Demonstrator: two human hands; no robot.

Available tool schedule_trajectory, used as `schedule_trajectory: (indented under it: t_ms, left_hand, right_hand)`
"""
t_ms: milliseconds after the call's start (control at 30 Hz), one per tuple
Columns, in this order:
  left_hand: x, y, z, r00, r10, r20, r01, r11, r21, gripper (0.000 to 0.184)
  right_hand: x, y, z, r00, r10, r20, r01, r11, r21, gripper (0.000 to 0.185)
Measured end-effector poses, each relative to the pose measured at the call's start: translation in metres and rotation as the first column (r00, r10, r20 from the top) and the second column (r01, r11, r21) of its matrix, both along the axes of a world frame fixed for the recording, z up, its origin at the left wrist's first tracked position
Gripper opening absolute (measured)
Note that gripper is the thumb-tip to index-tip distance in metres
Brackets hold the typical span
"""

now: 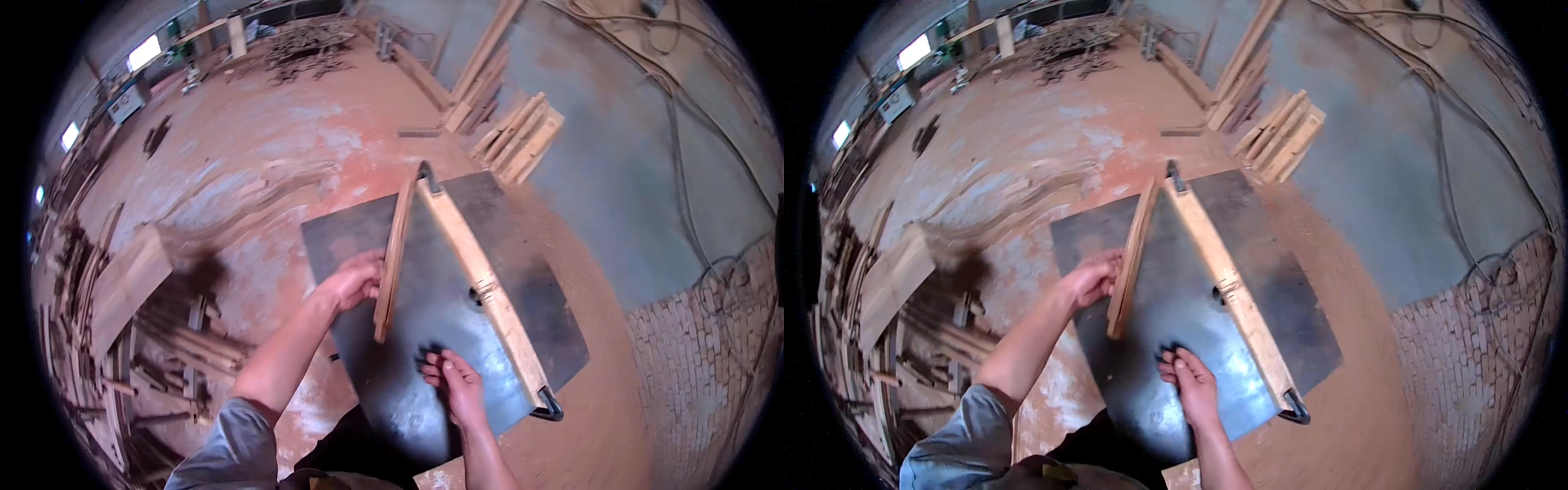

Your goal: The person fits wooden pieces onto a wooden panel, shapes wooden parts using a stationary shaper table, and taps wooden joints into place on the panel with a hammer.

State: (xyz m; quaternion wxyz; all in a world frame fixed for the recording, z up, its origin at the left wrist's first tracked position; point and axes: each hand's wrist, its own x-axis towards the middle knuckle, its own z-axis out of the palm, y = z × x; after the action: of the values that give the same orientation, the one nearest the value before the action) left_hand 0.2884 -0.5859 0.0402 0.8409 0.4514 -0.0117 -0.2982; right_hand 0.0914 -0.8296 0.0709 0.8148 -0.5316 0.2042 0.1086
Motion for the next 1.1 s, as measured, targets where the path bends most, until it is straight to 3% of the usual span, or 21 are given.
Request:
schedule_trajectory:
  t_ms: [67,133,233,300,333,467,567,600,633,667,700,733,800,900,1000,1067,1100]
  left_hand:
    - [-0.07,0.028,0.012,0.999,-0.044,0.028,0.046,0.998,-0.053,0.048]
    - [-0.134,0.035,0.038,0.991,0.036,-0.128,-0.048,0.994,-0.097,0.046]
    - [-0.191,0.058,0.017,0.984,0.08,-0.156,-0.086,0.996,-0.028,0.047]
    - [-0.213,0.071,0.015,0.979,0.102,-0.175,-0.112,0.993,-0.047,0.047]
    - [-0.221,0.078,0.022,0.983,0.114,-0.147,-0.119,0.992,-0.028,0.047]
    - [-0.24,0.126,0.036,0.983,0.175,0.064,-0.179,0.982,0.062,0.046]
    - [-0.246,0.181,0.042,0.97,0.18,0.166,-0.211,0.958,0.195,0.043]
    - [-0.249,0.197,0.043,0.94,0.232,0.249,-0.292,0.926,0.24,0.046]
    - [-0.251,0.215,0.044,0.9,0.281,0.334,-0.38,0.881,0.284,0.05]
    - [-0.255,0.238,0.04,0.943,0.228,0.241,-0.318,0.833,0.453,0.059]
    - [-0.258,0.254,0.029,0.866,0.286,0.411,-0.459,0.781,0.424,0.068]
    - [-0.258,0.275,0.043,0.848,0.243,0.472,-0.499,0.665,0.555,0.074]
    - [-0.266,0.316,0.049,0.889,0.219,0.402,-0.456,0.51,0.73,0.072]
    - [-0.275,0.378,0.049,0.829,0.263,0.493,-0.558,0.421,0.715,0.069]
    - [-0.287,0.446,0.019,0.694,0.535,0.481,-0.702,0.356,0.617,0.066]
    - [-0.29,0.495,-0.017,0.452,0.845,0.287,-0.831,0.282,0.479,0.071]
    - [-0.297,0.525,-0.03,0.425,0.866,0.264,-0.783,0.205,0.588,0.07]
  right_hand:
    - [-0.019,0.006,-0.001,0.997,0.072,0.007,-0.071,0.996,-0.062,0.034]
    - [-0.031,0.026,-0.003,0.99,0.139,0.036,-0.138,0.99,-0.038,0.034]
    - [-0.032,0.071,0.0,0.963,0.257,0.082,-0.253,0.965,-0.066,0.037]
    - [-0.029,0.103,0.008,0.931,0.347,0.112,-0.322,0.927,-0.192,0.038]
    - [-0.026,0.117,0.011,0.91,0.394,0.125,-0.354,0.899,-0.257,0.039]
    - [-0.009,0.186,0.018,0.852,0.491,0.18,-0.453,0.865,-0.216,0.039]
    - [0.009,0.248,0.032,0.687,0.727,-0.02,-0.646,0.597,-0.476,0.043]
    - [0.003,0.276,0.038,0.793,0.61,0.015,-0.558,0.735,-0.386,0.036]
    - [0.003,0.303,0.024,0.793,0.602,0.093,-0.549,0.772,-0.319,0.035]
    - [0.008,0.329,0.01,0.79,0.591,0.163,-0.547,0.8,-0.248,0.034]
    - [0.012,0.352,0.005,0.757,0.637,0.148,-0.6,0.766,-0.229,0.036]
    - [0.016,0.376,0.001,0.724,0.679,0.124,-0.648,0.731,-0.214,0.037]
    - [0.02,0.431,-0.005,0.696,0.708,0.121,-0.697,0.706,-0.126,0.035]
    - [0.03,0.499,-0.01,0.648,0.75,0.133,-0.742,0.661,-0.116,0.026]
    - [0.043,0.556,-0.004,0.622,0.762,0.179,-0.744,0.647,-0.17,0.022]
    - [0.055,0.589,0.009,0.632,0.746,0.209,-0.728,0.664,-0.17,0.022]
    - [0.061,0.603,0.022,0.637,0.74,0.216,-0.728,0.67,-0.149,0.024]
